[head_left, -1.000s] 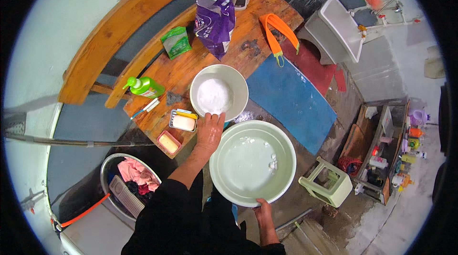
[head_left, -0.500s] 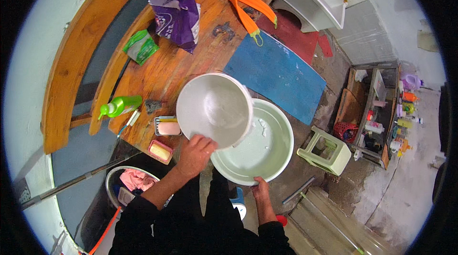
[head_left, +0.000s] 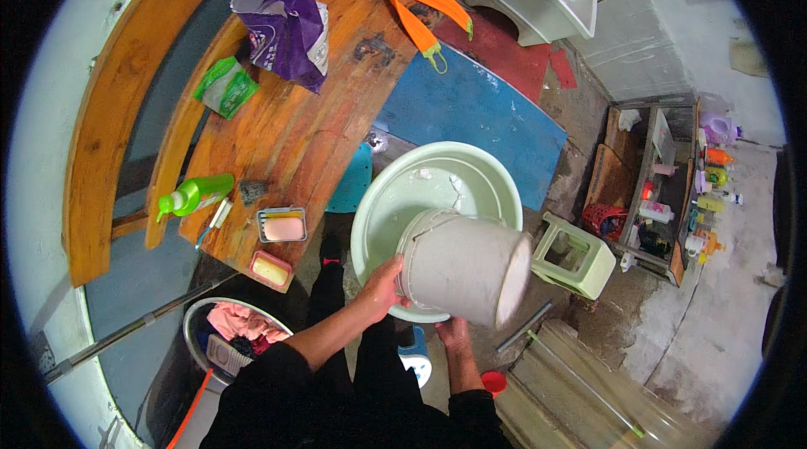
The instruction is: The person washes clothes by hand in a large metal basin, using a washboard and a smaller green basin for rinsing. They scrub and agitate the garments, then transfer them between basins.
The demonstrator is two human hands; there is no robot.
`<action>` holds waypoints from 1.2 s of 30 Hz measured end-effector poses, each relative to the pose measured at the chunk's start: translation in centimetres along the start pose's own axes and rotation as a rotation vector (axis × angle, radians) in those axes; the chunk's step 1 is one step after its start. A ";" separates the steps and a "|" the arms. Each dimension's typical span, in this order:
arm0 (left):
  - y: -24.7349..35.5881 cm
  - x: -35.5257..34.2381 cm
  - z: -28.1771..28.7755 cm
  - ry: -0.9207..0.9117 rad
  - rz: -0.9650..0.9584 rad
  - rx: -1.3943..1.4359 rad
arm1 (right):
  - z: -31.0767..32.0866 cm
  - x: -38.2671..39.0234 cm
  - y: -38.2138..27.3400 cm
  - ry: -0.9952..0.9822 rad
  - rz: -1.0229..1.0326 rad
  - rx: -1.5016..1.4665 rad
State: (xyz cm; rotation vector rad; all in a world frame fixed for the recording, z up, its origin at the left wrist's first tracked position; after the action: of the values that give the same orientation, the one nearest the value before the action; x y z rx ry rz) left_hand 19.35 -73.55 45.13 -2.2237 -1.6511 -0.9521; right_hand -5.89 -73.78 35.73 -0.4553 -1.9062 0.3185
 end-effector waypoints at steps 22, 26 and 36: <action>4.8 4.1 -7.6 -0.222 -0.009 -0.527 | 2.6 0.6 -2.8 0.179 0.114 0.054; 9.1 9.6 -11.8 -0.315 -0.608 -1.235 | 0.1 0.0 -3.4 0.161 0.068 -0.009; 15.4 16.9 -12.7 -0.075 -1.083 -2.085 | -4.3 -2.2 -4.7 0.059 0.088 -0.135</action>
State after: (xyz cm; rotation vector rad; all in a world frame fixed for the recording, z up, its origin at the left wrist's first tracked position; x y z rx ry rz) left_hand 31.45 -72.42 68.26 -1.0453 -1.9304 -4.2472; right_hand -1.97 -78.96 37.49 -0.6335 -1.8604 0.2328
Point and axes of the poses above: each hand's wrist, its own x-axis away from the middle knuckle, its own z-axis out of the back of the hand, y = z × x, the point moved 9 cm from there along -x, towards the middle knuckle, and after that the axes turned 8 degrees about -y, right-handed, at the moved point
